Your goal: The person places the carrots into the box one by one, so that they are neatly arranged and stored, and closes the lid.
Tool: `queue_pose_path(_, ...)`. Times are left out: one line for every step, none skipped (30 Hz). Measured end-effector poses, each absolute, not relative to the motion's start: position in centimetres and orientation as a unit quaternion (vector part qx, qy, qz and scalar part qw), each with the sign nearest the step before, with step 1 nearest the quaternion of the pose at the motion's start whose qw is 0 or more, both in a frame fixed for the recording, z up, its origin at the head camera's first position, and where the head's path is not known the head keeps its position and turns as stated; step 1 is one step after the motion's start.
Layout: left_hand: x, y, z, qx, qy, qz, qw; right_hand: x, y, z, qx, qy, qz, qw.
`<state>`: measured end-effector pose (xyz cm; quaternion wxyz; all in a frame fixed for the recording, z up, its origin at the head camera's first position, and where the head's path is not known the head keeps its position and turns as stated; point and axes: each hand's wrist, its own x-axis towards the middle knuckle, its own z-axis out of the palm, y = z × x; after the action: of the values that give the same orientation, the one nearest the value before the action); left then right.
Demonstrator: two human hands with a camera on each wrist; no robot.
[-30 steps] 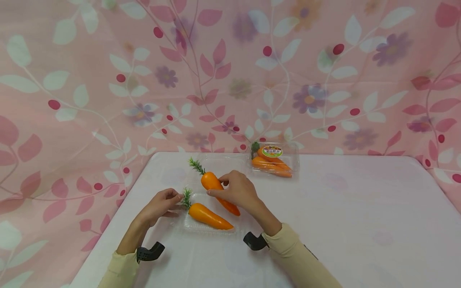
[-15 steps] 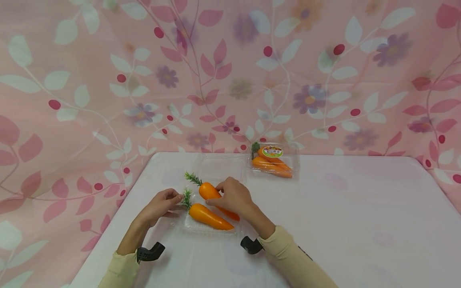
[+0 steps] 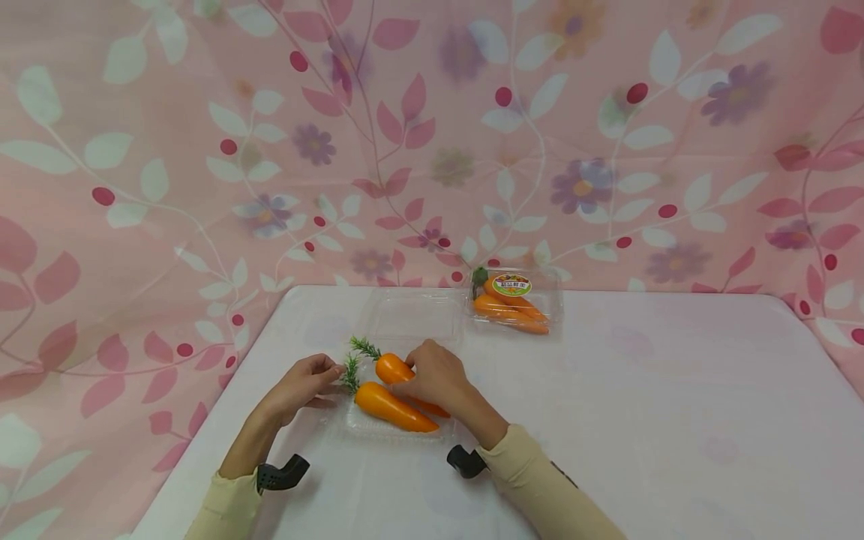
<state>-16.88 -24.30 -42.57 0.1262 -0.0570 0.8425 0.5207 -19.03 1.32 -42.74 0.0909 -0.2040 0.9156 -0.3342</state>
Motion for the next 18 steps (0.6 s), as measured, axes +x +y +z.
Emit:
queue_pose_path(-16.88,-24.30,-42.59,-0.057,0.843,0.520,0.126,-19.05,1.28,-42.79,-0.204,0.916,-0.332,0.093)
queue_pose_path(-16.90,-24.30,-42.61,-0.057,0.843,0.520,0.126,-19.07,1.25,-42.84,-0.204,0.917,-0.328,0.094)
queue_pose_path(-16.90,-24.29,-42.62,-0.057,0.843,0.520,0.126,-19.11,1.21,-42.87,-0.204,0.918,-0.326,0.095)
queue_pose_path(-16.90,-24.29,-42.63,-0.057,0.844,0.519,0.126,-19.13,1.18,-42.93,-0.204,0.919,-0.323,0.096)
queue_pose_path(-16.90,-24.29,-42.64,-0.058,0.844,0.518,0.126,-19.16,1.15,-43.00,-0.204,0.921,-0.319,0.095)
queue_pose_path(-16.91,-24.29,-42.65,-0.058,0.844,0.518,0.126,-19.18,1.11,-43.05,-0.203,0.921,-0.318,0.095)
queue_pose_path(-16.92,-24.28,-42.66,-0.059,0.844,0.518,0.126,-19.18,1.08,-43.10,-0.203,0.922,-0.315,0.095)
queue_pose_path(-16.93,-24.28,-42.66,-0.059,0.844,0.518,0.126,-19.15,1.06,-43.14,-0.203,0.923,-0.312,0.096)
queue_pose_path(-16.93,-24.29,-42.66,-0.059,0.844,0.518,0.126,-19.13,1.04,-43.19,-0.202,0.924,-0.309,0.097)
queue_pose_path(-16.95,-24.29,-42.68,-0.059,0.844,0.518,0.126,-19.08,1.02,-43.23,-0.203,0.925,-0.306,0.097)
queue_pose_path(-16.96,-24.29,-42.68,-0.059,0.844,0.518,0.126,-19.03,1.02,-43.22,-0.203,0.926,-0.304,0.097)
queue_pose_path(-16.98,-24.29,-42.69,-0.059,0.844,0.519,0.126,-18.98,1.00,-43.20,-0.203,0.927,-0.301,0.097)
queue_pose_path(-17.01,-24.29,-42.70,-0.059,0.843,0.519,0.125,-18.94,1.00,-43.18,-0.203,0.927,-0.299,0.097)
queue_pose_path(-17.01,-24.29,-42.69,-0.058,0.844,0.519,0.125,-18.89,1.02,-43.14,-0.203,0.928,-0.297,0.097)
queue_pose_path(-17.02,-24.28,-42.70,-0.058,0.844,0.519,0.125,-18.83,1.03,-43.06,-0.202,0.929,-0.295,0.097)
queue_pose_path(-17.03,-24.28,-42.70,-0.058,0.844,0.519,0.125,-18.77,1.08,-43.01,-0.203,0.929,-0.294,0.094)
queue_pose_path(-17.03,-24.27,-42.69,-0.058,0.844,0.519,0.125,-18.70,1.13,-42.88,-0.202,0.930,-0.294,0.093)
queue_pose_path(-17.02,-24.26,-42.67,-0.058,0.844,0.518,0.125,-18.65,1.19,-42.76,-0.201,0.930,-0.295,0.092)
